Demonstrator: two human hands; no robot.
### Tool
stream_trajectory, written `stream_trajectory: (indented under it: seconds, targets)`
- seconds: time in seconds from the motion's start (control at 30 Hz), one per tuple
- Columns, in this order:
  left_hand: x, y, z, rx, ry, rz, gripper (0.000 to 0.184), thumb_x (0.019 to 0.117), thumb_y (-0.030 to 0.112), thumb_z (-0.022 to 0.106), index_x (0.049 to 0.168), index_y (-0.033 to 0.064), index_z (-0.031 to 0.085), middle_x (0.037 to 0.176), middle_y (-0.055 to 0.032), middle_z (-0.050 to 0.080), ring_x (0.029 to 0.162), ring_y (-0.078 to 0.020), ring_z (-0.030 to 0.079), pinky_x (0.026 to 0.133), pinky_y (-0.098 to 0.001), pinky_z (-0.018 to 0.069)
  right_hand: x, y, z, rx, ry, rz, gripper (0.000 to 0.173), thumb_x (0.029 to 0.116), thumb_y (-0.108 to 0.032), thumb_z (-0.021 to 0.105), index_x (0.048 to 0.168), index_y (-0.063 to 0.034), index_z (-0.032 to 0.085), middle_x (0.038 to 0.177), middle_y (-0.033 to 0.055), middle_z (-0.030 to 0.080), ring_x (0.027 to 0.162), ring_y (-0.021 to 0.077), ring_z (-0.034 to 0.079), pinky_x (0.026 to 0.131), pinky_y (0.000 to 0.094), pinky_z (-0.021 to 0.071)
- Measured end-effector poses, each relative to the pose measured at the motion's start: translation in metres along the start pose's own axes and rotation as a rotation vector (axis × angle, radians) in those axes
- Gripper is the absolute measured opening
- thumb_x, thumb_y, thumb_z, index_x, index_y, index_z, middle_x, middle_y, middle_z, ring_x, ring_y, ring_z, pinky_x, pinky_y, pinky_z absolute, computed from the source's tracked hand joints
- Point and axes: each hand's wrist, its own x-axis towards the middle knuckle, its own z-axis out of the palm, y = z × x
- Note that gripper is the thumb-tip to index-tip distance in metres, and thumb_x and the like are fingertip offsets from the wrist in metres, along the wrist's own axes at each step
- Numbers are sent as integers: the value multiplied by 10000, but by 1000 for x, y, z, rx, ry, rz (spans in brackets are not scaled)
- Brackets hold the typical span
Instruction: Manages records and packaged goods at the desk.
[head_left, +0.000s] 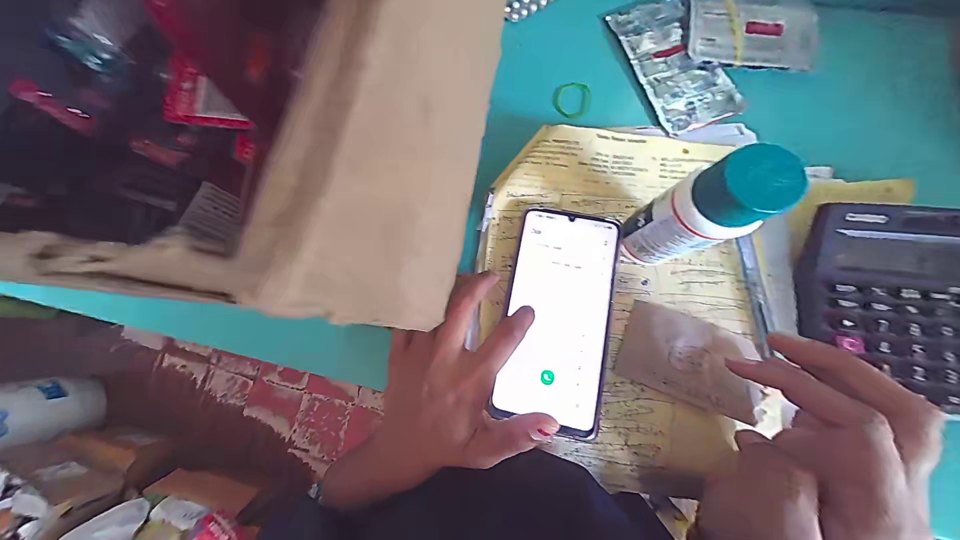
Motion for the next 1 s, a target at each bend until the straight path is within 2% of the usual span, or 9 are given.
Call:
stream_trajectory:
  seconds: [0.1,0.17,0.23,0.37,0.47,0.67,0.8,0.87,1.0]
  targets:
    - [-1,-2,0,10,26,19,873,962,767,50,1312,244,657,1481,-154,527,1255,-276,559,867,-480,429,0,-1,5,32,62,21,398,1026,-293,334,1113,-86,663,1267,33,586,1260,62,510,1069,213,384]
    - [-2,-3,0,-4,31,28,850,964,768,70,1327,242,631,1491,-134,514,1316,-249,514,937,-462,395,0,-3,6,19,76,30,398,1009,-264,334,1100,-64,666,1244,77,598,1237,86,520,1056,218,384]
    - [-2,-4,0,5,42,37,858,965,768,68,1319,231,635,1466,-133,535,1293,-251,527,932,-459,396,-1,-3,6,7,84,31,388,1005,-253,332,1099,-65,658,1236,81,600,1234,94,523,1056,221,386]
    - [-2,-4,1,-13,40,47,849,971,761,76,1302,219,640,1448,-137,548,1310,-252,518,954,-466,389,-4,3,0,96,157,-14,325,1033,-273,346,1111,-147,635,1237,-61,608,1252,35,535,1046,226,426]
    - [-2,-4,1,-7,39,48,842,973,757,74,1305,222,632,1448,-131,544,1277,-250,535,929,-459,395,-5,4,0,149,195,2,304,1024,-279,363,1096,-174,640,1225,-102,611,1237,15,543,1040,222,435]
    - [-3,-3,-1,11,25,44,839,976,747,58,1299,233,638,1438,-129,556,1252,-257,551,904,-472,394,-6,4,0,110,166,7,321,1019,-263,352,1092,-144,641,1218,-65,607,1225,26,538,1024,208,424]
    - [-4,-4,0,-21,23,53,819,984,736,83,1297,226,642,1450,-132,551,1328,-246,509,962,-469,381,-6,3,1,94,153,14,325,1015,-241,344,1096,-133,640,1220,-49,605,1211,17,537,1010,191,421]
    - [-3,-5,-1,-35,19,58,812,988,731,87,1306,225,637,1453,-136,547,1328,-244,510,951,-460,392,-5,2,2,86,137,9,328,1019,-250,348,1096,-125,641,1236,-38,601,1219,20,532,1008,182,417]
    - [-3,-5,0,-58,37,67,813,990,730,111,1289,206,655,1443,-145,560,1308,-245,531,944,-448,423,-1,-3,2,-10,6,-6,390,1029,-355,353,1153,-148,661,1291,20,562,1301,100,461,1106,258,311]
